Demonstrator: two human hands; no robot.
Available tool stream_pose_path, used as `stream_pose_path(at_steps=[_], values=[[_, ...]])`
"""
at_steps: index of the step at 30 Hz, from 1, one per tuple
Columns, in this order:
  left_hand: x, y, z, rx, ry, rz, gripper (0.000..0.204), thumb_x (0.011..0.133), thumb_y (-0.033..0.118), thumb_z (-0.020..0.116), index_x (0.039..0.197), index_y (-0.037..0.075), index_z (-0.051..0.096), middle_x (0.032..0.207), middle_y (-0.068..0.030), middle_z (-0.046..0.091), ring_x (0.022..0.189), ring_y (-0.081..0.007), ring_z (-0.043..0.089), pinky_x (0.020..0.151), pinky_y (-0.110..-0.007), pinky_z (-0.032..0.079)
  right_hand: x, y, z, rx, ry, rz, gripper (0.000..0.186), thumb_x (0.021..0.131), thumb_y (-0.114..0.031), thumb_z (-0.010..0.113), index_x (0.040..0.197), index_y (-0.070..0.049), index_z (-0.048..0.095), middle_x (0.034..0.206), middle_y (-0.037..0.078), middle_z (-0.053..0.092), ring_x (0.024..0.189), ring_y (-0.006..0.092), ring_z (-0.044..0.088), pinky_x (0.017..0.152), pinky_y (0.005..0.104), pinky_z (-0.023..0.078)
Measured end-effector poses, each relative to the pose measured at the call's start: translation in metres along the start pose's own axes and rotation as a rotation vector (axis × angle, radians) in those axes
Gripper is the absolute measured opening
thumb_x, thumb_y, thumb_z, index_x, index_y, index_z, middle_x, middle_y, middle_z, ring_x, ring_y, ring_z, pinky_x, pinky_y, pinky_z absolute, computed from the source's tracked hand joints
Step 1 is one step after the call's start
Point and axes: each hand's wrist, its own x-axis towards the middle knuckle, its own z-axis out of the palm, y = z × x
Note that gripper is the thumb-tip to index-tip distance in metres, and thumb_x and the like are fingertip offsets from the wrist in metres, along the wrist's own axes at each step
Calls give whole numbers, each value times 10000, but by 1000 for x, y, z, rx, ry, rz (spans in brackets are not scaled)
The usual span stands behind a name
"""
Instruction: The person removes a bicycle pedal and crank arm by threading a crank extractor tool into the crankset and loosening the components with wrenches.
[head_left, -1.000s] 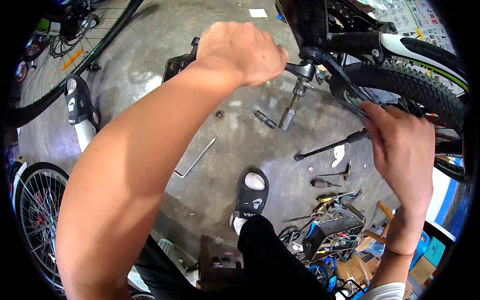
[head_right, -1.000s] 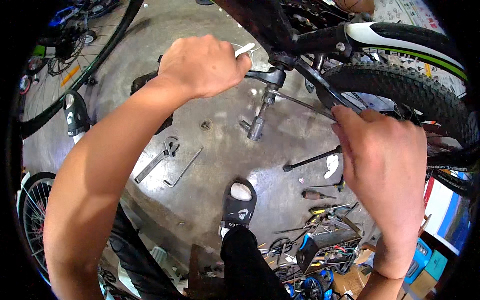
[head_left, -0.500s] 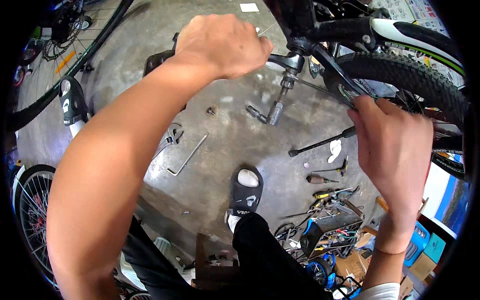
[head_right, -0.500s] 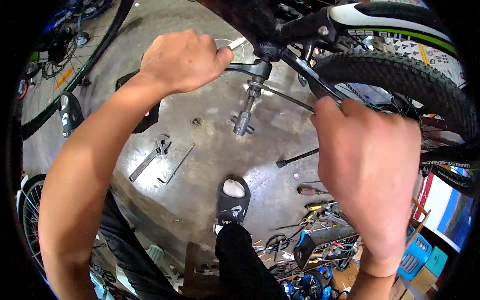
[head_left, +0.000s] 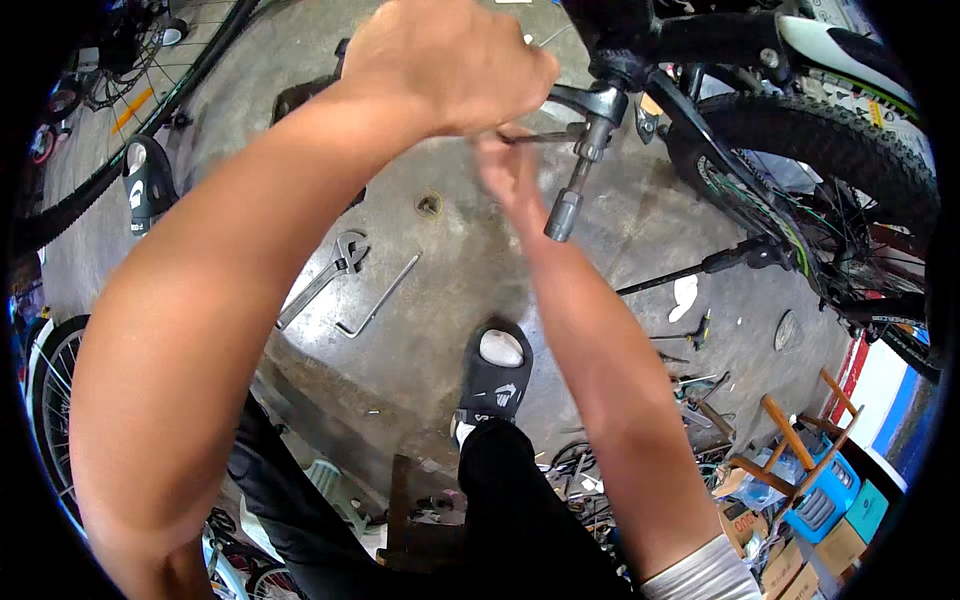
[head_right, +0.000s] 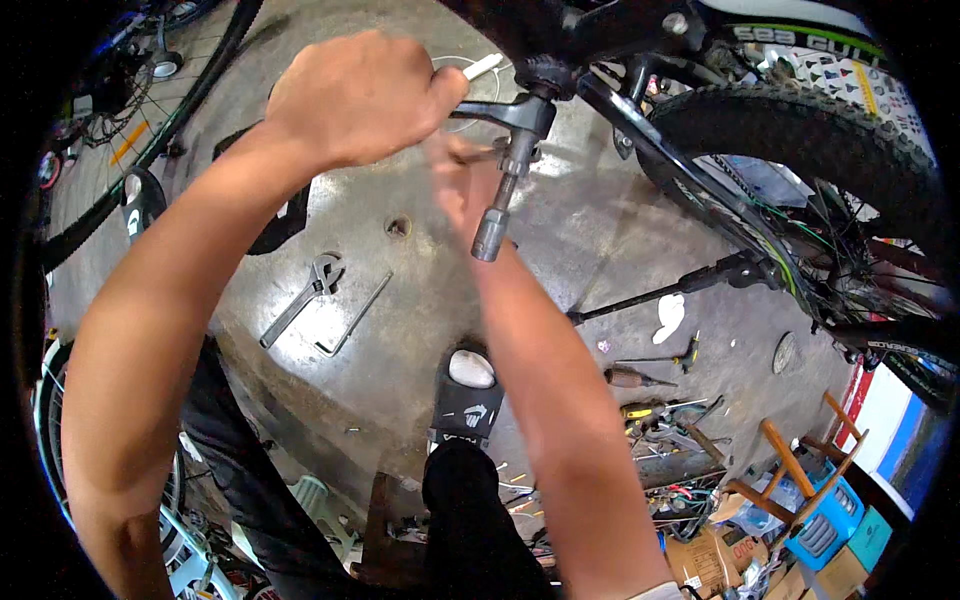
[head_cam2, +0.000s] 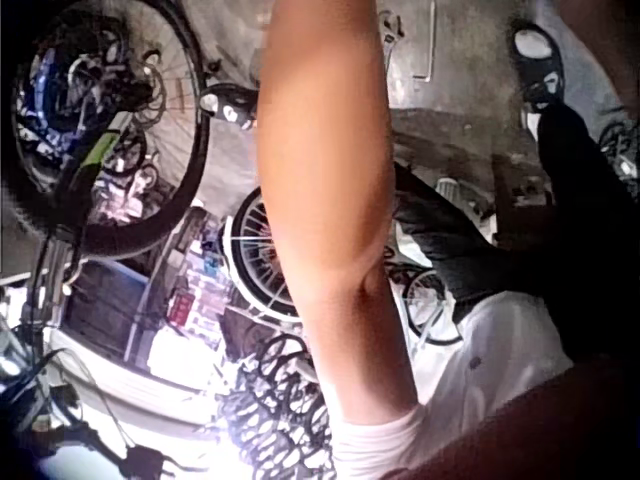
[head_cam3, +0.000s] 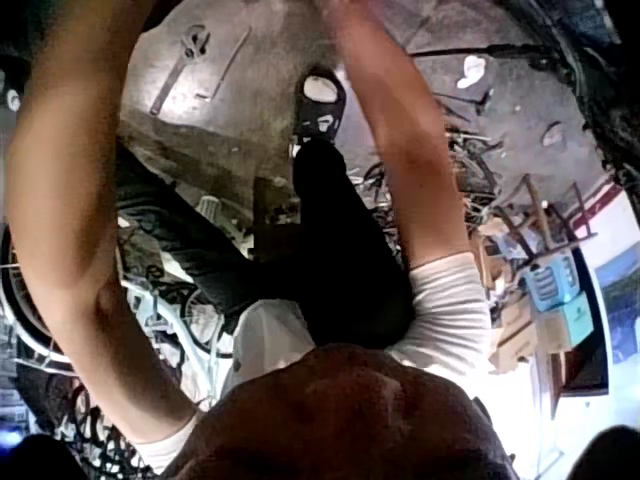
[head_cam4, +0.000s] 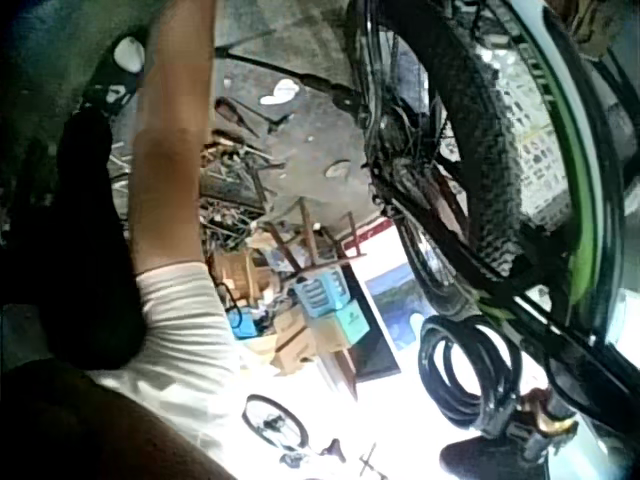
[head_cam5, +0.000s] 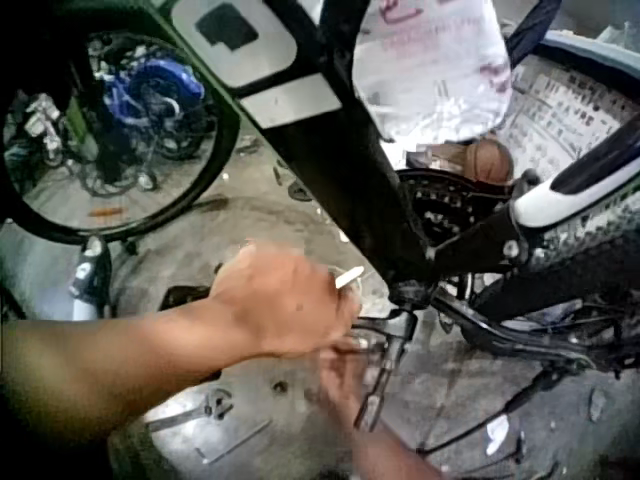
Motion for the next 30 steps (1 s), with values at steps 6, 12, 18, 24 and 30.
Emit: stream_pose_path(at_steps=[6, 12, 18, 24, 30], values=[[-2, 7, -16, -8, -258, -152, 502, 935, 399, 399, 1031, 81, 776, 1084, -151, 744, 1038, -334, 704, 923, -459, 547, -26, -118, 52, 1024, -374, -42, 271, 1007, -231, 580, 1173, -22, 628, 1006, 54, 663, 952, 160, 607, 851, 347, 492], [-4, 0, -2, 22, -55, -80, 570, 938, 437, 380, 882, 14, 757, 871, -256, 710, 861, -437, 699, 846, -518, 553, -53, -150, 40, 1177, -353, 164, 259, 1018, -226, 578, 1208, -55, 622, 1016, 27, 659, 992, 148, 618, 886, 333, 497], [-4, -4, -2, -81, -62, -89, 578, 937, 441, 382, 873, 3, 753, 891, -267, 707, 879, -444, 696, 860, -515, 548, -90, -25, 60, 767, -273, 100, 224, 1026, -252, 598, 1088, -42, 642, 807, 0, 597, 746, 94, 583, 707, 269, 476], [-2, 1, -2, -88, -59, -66, 573, 937, 432, 384, 854, 2, 755, 865, -265, 706, 876, -445, 696, 854, -511, 550, -163, 0, -46, 613, 106, 358, 262, 1058, -318, 555, 1091, -67, 625, 640, -63, 437, 494, 44, 384, 432, 239, 293], [-6, -3, 5, -22, 61, -29, 576, 945, 437, 393, 827, -3, 746, 850, -261, 705, 839, -451, 692, 813, -519, 553, -163, -17, -116, 368, 244, -58, 247, 1043, -255, 589, 1040, -40, 709, 705, -59, 548, 603, 21, 447, 528, 209, 348]])
